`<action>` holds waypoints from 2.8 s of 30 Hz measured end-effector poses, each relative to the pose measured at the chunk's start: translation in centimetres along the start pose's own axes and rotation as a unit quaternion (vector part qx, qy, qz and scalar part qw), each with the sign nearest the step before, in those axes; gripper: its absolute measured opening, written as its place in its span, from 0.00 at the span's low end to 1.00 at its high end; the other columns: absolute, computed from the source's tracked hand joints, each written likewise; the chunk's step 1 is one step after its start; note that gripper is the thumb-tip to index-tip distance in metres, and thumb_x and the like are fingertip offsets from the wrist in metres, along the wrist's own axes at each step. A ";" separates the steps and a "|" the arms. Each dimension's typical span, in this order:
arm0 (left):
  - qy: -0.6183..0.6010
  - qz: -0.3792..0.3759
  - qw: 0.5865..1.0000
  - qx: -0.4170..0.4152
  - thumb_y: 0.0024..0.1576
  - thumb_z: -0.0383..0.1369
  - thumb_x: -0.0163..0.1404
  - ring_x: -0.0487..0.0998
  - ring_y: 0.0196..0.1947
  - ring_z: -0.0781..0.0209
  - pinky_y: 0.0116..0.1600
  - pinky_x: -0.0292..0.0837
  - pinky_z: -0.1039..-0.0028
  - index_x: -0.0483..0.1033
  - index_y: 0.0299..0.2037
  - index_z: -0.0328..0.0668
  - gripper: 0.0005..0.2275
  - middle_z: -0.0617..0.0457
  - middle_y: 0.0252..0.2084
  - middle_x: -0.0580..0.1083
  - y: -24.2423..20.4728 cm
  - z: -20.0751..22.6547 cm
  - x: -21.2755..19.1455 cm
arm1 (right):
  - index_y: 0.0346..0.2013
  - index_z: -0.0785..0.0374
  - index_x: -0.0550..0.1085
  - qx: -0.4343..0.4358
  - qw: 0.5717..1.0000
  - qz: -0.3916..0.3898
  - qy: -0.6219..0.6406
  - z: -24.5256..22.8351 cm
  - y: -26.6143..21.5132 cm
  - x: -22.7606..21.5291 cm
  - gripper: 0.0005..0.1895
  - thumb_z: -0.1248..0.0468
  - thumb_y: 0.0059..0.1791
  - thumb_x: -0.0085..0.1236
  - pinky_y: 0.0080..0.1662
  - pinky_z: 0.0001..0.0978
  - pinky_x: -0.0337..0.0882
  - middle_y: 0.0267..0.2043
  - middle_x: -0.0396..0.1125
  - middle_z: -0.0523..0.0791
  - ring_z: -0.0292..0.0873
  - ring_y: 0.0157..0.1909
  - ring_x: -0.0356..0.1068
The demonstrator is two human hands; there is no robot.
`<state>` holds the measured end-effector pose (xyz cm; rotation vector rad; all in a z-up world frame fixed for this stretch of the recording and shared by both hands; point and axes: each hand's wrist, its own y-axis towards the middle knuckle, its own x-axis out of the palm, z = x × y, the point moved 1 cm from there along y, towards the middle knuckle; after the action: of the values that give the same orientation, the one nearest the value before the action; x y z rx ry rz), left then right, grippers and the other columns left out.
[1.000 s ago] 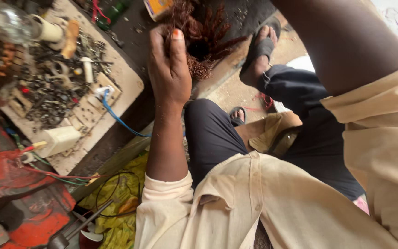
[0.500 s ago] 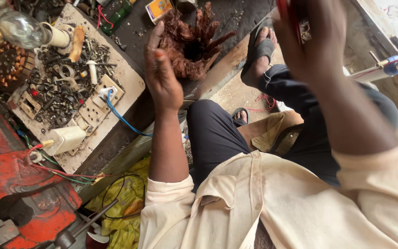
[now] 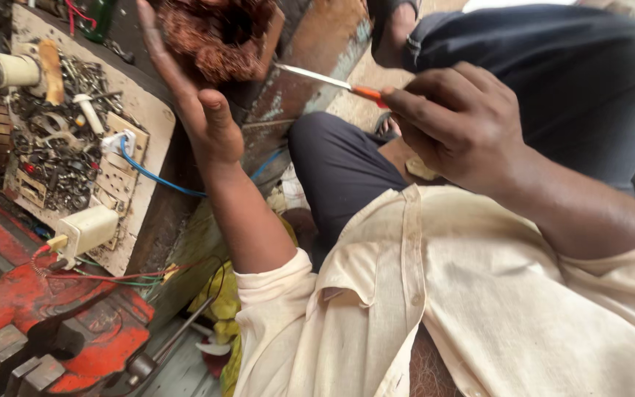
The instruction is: The person sits at a cluttered workbench and uses a screwdriver to scrape and separate strands of copper wire from a tangled bundle. They repeatedly pull and twist the wire with both hands to loosen the strands and continue scraping the surface.
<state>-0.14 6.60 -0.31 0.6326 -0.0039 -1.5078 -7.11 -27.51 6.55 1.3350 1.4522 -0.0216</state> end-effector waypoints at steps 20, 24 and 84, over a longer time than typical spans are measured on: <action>-0.022 -0.073 0.997 0.018 0.59 0.40 0.73 0.41 0.81 0.67 0.84 0.43 0.69 0.29 0.78 0.62 0.55 0.63 0.81 0.36 -0.7 0.4 -0.3 | 0.61 0.54 0.79 -0.025 0.996 -0.035 -0.078 -0.8 -0.5 2.0 0.17 0.63 0.56 0.67 0.44 0.31 0.63 0.50 0.68 0.40 0.37 0.44 0.65; 0.016 -0.075 0.996 0.034 0.62 0.34 0.73 0.40 0.80 0.67 0.84 0.39 0.70 0.28 0.78 0.62 0.54 0.63 0.80 0.34 -0.6 0.5 -0.4 | 0.60 0.56 0.78 -0.024 0.995 -0.044 -0.082 -0.7 -0.9 2.1 0.18 0.63 0.54 0.65 0.44 0.32 0.63 0.48 0.68 0.40 0.37 0.44 0.64; 0.207 0.020 0.978 -0.002 0.63 0.44 0.73 0.50 0.79 0.47 0.82 0.47 0.63 0.25 0.78 0.45 0.57 0.40 0.80 0.42 -1.1 2.7 2.3 | 0.44 0.67 0.71 0.173 0.889 -0.143 0.399 1.7 6.1 12.1 0.15 0.56 0.64 0.51 0.34 0.36 0.66 0.27 0.63 0.46 0.42 0.29 0.65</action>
<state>-1.95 3.50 0.61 0.9282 0.3044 -1.3135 1.25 -18.11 1.29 1.4770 2.4324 0.0903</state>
